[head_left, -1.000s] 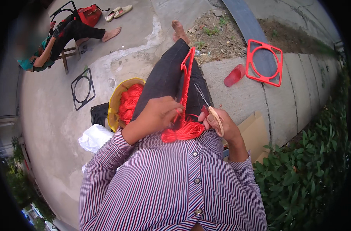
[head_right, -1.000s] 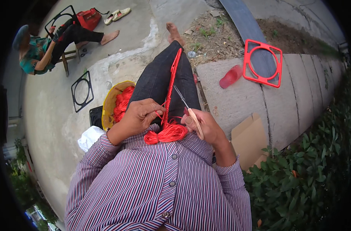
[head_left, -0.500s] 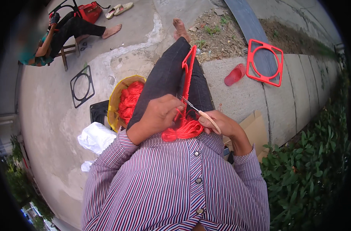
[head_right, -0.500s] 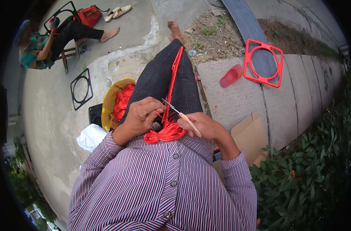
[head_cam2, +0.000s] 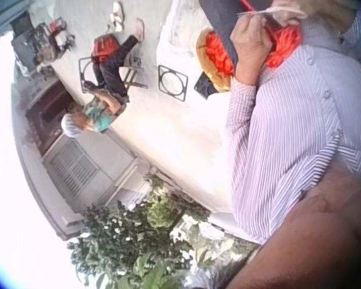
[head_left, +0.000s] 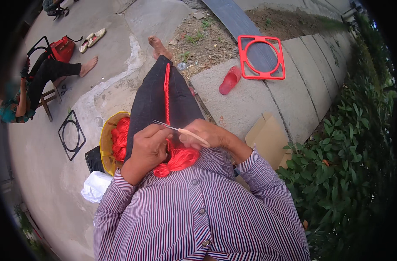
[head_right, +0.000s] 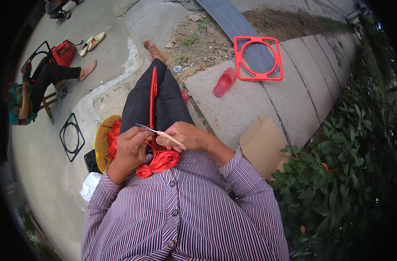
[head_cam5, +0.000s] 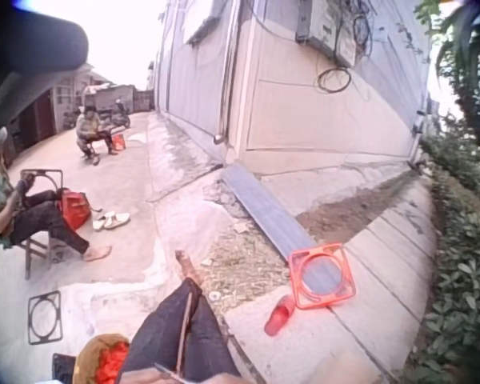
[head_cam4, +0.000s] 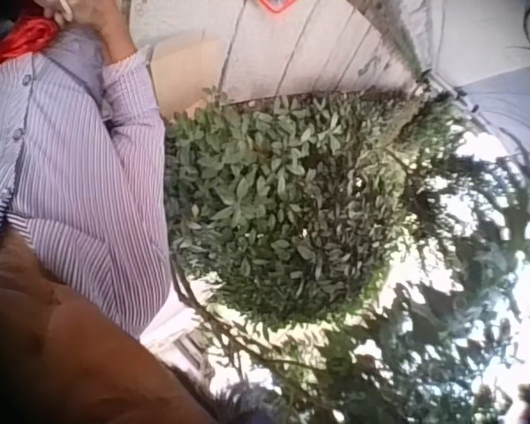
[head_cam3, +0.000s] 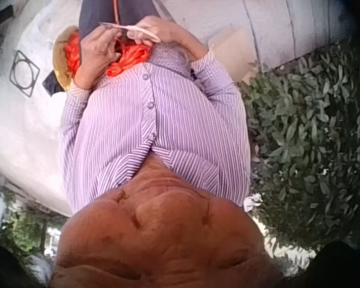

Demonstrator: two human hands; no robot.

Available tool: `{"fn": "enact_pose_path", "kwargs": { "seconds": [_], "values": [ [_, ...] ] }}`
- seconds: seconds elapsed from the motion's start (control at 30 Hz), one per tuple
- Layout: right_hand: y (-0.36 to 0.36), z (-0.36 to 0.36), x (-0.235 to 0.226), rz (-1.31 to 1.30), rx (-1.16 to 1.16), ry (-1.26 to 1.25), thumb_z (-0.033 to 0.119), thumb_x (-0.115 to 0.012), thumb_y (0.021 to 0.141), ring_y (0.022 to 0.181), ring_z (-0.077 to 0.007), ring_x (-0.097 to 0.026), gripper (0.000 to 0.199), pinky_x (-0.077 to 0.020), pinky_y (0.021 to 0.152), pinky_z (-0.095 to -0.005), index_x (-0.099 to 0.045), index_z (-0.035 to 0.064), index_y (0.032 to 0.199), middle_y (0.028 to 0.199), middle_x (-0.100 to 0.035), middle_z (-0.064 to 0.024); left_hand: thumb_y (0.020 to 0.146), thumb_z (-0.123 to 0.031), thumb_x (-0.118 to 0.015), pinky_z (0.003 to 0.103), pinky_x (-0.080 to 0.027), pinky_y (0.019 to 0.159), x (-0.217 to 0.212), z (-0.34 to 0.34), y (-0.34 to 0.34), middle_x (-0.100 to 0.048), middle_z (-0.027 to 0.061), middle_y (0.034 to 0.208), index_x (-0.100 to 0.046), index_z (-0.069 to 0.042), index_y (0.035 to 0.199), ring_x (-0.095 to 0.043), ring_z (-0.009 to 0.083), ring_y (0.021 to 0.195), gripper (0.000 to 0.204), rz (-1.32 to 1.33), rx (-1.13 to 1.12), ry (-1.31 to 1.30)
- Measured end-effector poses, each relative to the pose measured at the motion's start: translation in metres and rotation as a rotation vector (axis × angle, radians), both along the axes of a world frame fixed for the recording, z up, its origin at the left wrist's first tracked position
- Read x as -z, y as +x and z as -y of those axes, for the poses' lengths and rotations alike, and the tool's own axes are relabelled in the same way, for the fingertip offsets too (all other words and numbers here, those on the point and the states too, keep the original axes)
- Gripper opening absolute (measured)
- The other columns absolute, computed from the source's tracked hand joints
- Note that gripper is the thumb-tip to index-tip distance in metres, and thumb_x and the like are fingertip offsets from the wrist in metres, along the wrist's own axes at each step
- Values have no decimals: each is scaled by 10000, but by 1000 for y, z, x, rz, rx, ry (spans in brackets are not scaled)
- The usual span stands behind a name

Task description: The recorder is wrapping red thread around a red plastic frame, possibly for a manufacturing or assembly task.

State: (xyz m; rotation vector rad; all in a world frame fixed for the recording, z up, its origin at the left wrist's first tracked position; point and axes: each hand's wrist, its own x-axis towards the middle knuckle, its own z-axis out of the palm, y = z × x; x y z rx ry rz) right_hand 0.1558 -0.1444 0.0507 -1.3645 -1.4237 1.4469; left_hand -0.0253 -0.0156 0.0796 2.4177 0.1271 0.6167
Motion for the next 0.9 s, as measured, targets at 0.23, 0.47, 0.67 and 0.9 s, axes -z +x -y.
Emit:
{"fn": "enact_pose_path", "kwargs": {
  "seconds": [0.23, 0.47, 0.67, 0.9],
  "values": [
    [-18, 6, 13, -128, 162, 172, 558, -486, 917, 523, -99, -456, 576, -362, 502, -275, -571, 8, 770, 564, -500, -2, 642, 78, -605, 342, -525, 616, -7, -2, 5, -633, 118, 827, -642, -19, 921, -644, 271, 714, 298, 19, 42, 24],
    [-20, -6, -1, -415, 361, -105, 584, -537, 887, 514, -64, -444, 567, -346, 479, -215, -603, 41, 738, 580, -499, 28, 595, 39, -621, 330, -544, 673, -22, 30, 19, -629, 127, 928, -634, 4, 981, -647, 263, 766, 388, 145, 438, 98],
    [10, 15, -6, -518, 745, -39, 450, -628, 878, 595, -55, -464, 411, -331, 509, -199, -604, 41, 853, 650, -525, 12, 714, 61, -602, 332, -544, 734, -20, 4, -2, -630, 182, 1063, -601, -9, 1154, -659, 309, 854, 446, -31, 160, -126],
    [13, 41, 20, -490, 953, 3, 421, -604, 898, 532, -58, -445, 396, -298, 471, -186, -595, 26, 904, 633, -537, -4, 830, -249, -652, 353, -502, 721, 0, 1, -44, -611, 162, 955, -601, 8, 1050, -630, 280, 789, 342, -481, 93, -316]
  ]
}}
